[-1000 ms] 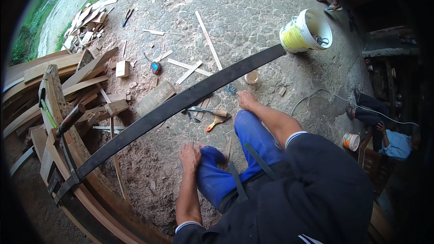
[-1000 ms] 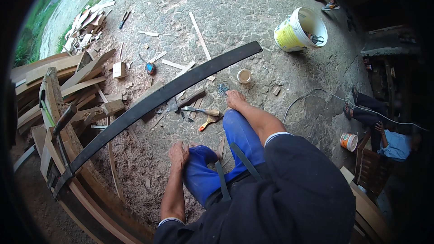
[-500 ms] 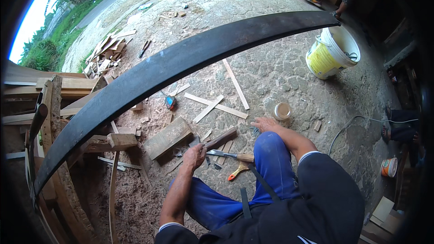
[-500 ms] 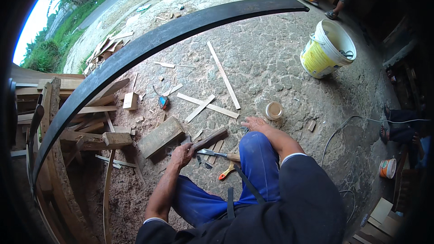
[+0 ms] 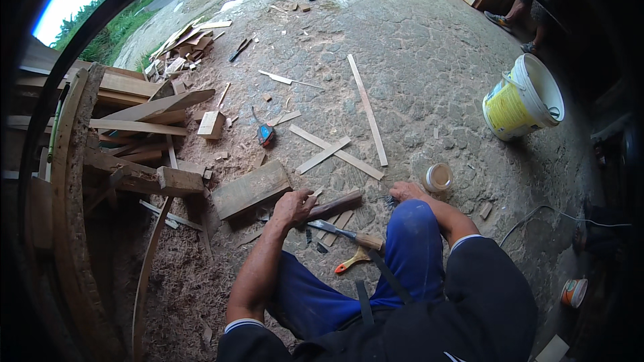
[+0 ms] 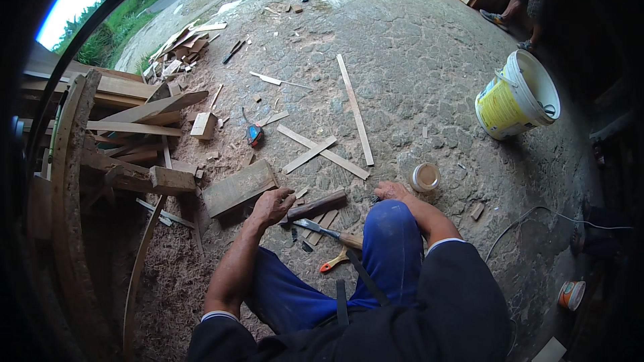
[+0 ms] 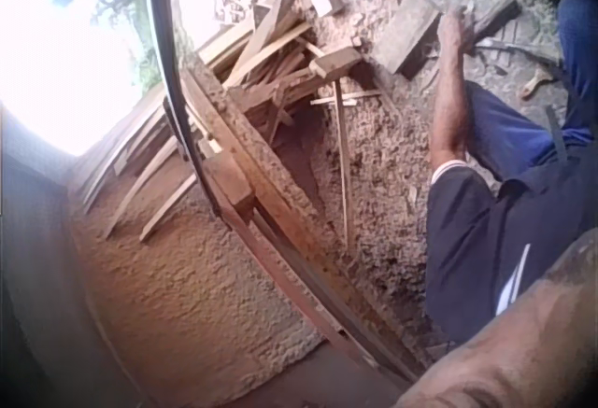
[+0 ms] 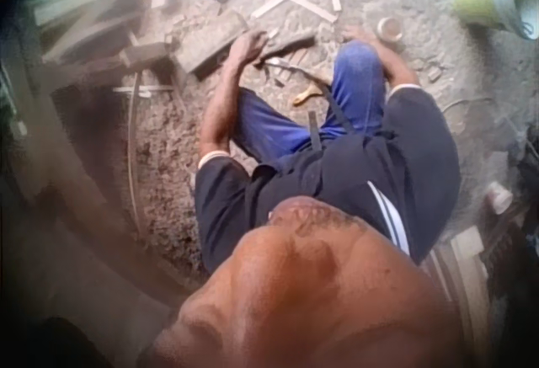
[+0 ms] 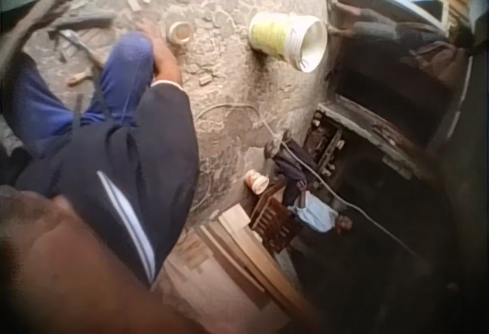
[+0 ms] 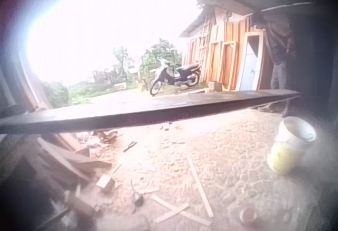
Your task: The person assembles a wooden frame by positioning planks and securing them with nails. They use a hammer to drive nails into the wood and a metal square to ensure alignment. The person kneels on the ground to reach the work area and continues hammering until the frame is secured.
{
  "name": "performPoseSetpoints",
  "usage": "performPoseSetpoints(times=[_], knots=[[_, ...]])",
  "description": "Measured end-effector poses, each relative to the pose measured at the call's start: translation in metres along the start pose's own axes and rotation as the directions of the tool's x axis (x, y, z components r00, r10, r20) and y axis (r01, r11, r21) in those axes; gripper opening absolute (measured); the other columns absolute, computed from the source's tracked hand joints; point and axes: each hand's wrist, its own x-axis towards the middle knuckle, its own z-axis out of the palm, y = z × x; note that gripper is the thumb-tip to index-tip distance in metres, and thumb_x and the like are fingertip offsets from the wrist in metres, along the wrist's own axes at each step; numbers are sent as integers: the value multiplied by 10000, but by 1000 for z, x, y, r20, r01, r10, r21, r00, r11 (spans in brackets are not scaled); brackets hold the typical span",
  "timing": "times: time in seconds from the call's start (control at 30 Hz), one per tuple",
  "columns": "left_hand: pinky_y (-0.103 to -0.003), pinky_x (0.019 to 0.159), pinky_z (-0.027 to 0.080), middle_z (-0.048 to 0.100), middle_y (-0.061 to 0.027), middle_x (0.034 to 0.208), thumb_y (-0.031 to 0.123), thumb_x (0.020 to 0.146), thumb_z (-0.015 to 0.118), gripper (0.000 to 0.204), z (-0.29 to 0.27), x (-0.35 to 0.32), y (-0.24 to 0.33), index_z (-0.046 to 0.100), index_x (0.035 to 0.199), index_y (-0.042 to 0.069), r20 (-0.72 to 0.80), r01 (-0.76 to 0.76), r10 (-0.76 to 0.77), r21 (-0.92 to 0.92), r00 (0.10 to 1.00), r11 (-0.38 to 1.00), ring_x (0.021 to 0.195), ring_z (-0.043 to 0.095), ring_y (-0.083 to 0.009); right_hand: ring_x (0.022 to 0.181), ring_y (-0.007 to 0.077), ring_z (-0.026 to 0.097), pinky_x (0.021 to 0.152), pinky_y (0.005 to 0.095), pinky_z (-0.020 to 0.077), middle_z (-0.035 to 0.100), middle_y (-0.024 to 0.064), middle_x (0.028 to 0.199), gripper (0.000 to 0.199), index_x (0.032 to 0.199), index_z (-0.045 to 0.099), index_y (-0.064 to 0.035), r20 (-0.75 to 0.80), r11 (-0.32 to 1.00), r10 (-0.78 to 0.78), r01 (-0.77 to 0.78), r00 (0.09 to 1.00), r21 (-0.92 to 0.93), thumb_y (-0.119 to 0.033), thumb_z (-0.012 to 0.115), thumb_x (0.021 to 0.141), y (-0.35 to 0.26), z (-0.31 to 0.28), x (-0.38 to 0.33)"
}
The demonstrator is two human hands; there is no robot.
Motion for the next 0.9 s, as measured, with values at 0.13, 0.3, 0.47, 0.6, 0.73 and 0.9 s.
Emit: performPoseSetpoints(times=[0.13,0.3,0.47,0.6,0.73,0.9], knots=[[-468,940,545,742,-218,1085,409,975,565,421,17,21,0,731,1216,106,7,33,-33,43,999,999,1059,703,-389,961,329,665,803,474,554,616,116,925,185,938,641,-119,-115,999,-40,36,992,-40,-294,633,881,9,12,6],[-476,958,534,736,-222,1101,389,971,581,418,50,71,27,739,1182,64,-67,-80,77,-40,995,996,1083,691,-397,977,334,702,814,465,563,708,128,969,230,973,684,-88,-147,961,231,-201,962,191,-294,708,875,13,16,14],[-387,796,566,751,-177,1097,336,1010,591,383,117,99,71,713,1185,17,-89,8,-82,-627,993,779,917,738,-290,929,339,725,828,458,562,745,151,884,283,986,724,-59,-61,895,261,-218,963,388,-317,733,869,26,4,13],[-284,668,547,736,-93,1048,335,1040,573,369,183,99,89,663,1217,24,169,204,-243,-971,955,125,812,704,-170,653,165,674,576,334,536,697,71,717,256,918,722,-21,126,579,379,-341,917,741,-274,761,904,31,-8,3],[-334,785,573,721,-107,1107,387,1072,520,421,236,95,97,600,1270,25,262,177,-271,-937,926,-300,924,707,-208,558,91,607,462,248,472,653,22,669,294,871,695,-43,228,383,410,-394,883,836,-316,791,924,25,-28,-11],[-372,876,553,704,-138,1173,441,1073,506,484,274,92,106,593,1282,13,340,219,-254,-886,905,-409,1026,687,-252,528,80,576,455,237,450,648,17,659,326,827,682,-54,222,417,430,-411,875,810,-346,773,940,18,-46,-22]])
